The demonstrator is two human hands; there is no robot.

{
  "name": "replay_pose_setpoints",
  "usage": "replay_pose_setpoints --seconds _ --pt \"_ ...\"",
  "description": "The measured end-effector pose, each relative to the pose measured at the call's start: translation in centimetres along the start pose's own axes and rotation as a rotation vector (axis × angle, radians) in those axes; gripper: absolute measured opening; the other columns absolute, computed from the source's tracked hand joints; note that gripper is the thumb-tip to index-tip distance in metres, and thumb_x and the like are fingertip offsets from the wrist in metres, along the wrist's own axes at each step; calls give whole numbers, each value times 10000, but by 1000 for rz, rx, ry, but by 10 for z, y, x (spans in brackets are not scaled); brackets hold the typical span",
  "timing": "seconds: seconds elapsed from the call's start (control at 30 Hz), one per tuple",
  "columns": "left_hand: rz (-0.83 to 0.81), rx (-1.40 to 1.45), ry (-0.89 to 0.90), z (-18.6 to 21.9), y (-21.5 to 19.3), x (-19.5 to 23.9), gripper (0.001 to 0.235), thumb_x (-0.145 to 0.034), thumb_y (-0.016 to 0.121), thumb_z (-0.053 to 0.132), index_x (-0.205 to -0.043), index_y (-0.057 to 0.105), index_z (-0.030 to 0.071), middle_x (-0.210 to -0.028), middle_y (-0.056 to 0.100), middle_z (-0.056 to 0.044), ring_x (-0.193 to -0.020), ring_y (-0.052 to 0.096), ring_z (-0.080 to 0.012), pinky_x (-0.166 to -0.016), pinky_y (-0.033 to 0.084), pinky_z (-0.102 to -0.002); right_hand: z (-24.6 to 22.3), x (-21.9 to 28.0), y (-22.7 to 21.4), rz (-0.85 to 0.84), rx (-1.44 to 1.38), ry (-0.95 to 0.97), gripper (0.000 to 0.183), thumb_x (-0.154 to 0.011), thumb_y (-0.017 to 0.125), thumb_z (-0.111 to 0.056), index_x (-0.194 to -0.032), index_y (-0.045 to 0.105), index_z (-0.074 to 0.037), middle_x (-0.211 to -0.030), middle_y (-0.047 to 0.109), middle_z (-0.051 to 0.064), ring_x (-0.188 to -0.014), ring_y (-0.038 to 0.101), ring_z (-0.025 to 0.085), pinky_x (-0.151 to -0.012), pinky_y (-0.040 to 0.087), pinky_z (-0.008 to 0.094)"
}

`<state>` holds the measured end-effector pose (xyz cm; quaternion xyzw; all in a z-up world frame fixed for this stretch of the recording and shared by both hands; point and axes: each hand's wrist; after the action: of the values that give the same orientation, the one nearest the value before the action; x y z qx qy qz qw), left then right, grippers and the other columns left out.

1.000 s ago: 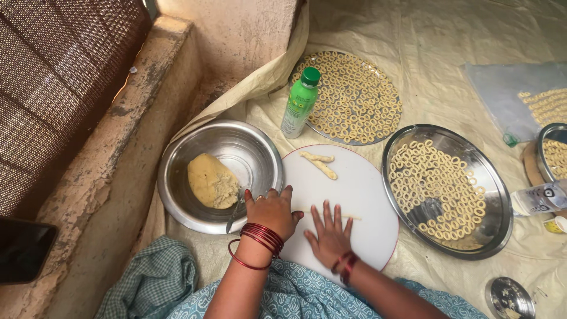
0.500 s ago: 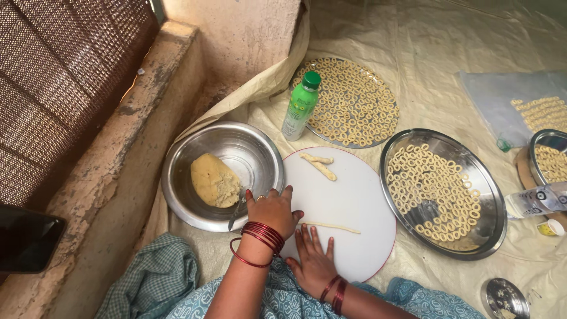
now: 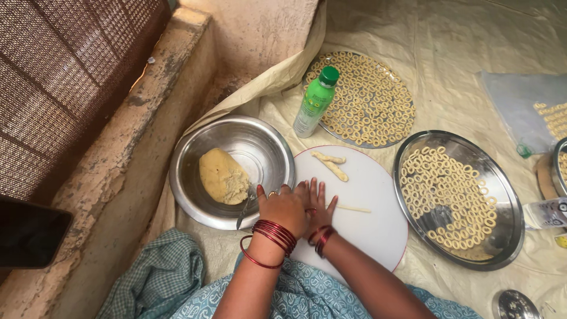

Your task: The person is making dough rings by rolling small pieces of dough into thin strips, joining the ends to form rings, and placing them on a tray. The process is repeated multiple times with consistent hand movements.

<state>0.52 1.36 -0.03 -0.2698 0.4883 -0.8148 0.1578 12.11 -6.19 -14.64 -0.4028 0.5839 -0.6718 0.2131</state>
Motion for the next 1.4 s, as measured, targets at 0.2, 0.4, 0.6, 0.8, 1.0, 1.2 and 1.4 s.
replay_pose_setpoints --seconds 0.2,0.4,0.6,0.8,1.0,1.2,1.4 --pt "-11 24 -21 -2 1 0 718 -935 619 500 -1545 389 202 -1364 586 -175 -1213 615 -390 -1191 156 -694 -1 -4 -2 -38 -52 28 988 -920 520 -589 -1622 44 -83 -1700 -82 154 -1552 -118 392 -1122 13 772" --pt "53 5 -4 -4 5 -2 688 -945 621 474 -1524 405 174 -1372 575 -184 -1217 599 -395 -1169 160 -691 -10 68 4 -111 -78 -37 834 -992 449 -492 -1624 75 -97 -1704 -17 139 -1568 -75 390 -1149 6 744" --pt "0 12 -35 -2 3 5 725 -925 638 526 -1522 408 184 -1391 569 -181 -1240 594 -384 -1189 165 -668 18 117 7 -190 -194 -74 778 -1028 337 -535 -1616 90 -90 -1713 22 127 -1582 -19 333 -1175 -21 712" --pt "25 3 -37 -1 1 8 726 -924 640 527 -1522 408 188 -1384 578 -168 -1230 602 -380 -1188 170 -672 44 129 5 -241 -111 5 766 -1040 295 -553 -1616 107 -85 -1712 13 132 -1581 -35 337 -1178 -34 706" --pt "7 2 -41 -1 1 8 731 -919 642 535 -1519 410 189 -1390 570 -166 -1237 600 -371 -1186 176 -669 22 121 9 -172 -130 -56 775 -1020 360 -533 -1611 126 -89 -1710 25 135 -1576 -27 341 -1161 -32 722" --pt "-14 -2 -40 -2 -1 3 736 -920 650 498 -1531 391 179 -1380 574 -166 -1242 594 -377 -1186 156 -676 4 83 1 -124 -104 -55 804 -1010 427 -499 -1611 114 -67 -1692 -24 194 -1551 -79 435 -1145 -29 736" --pt "-40 6 -31 0 0 -1 670 -938 634 486 -1494 439 169 -1370 583 -173 -1242 603 -374 -1191 156 -690 6 19 1 -45 -18 23 764 -984 451 -356 -1642 102 -186 -1706 -84 154 -1551 -97 443 -1148 -1 746"
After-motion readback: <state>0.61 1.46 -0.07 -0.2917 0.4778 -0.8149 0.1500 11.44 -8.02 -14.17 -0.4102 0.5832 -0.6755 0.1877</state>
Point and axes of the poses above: each hand's wrist, its own x-axis away from the middle knuckle, its own y-axis out of the palm, z = x × y
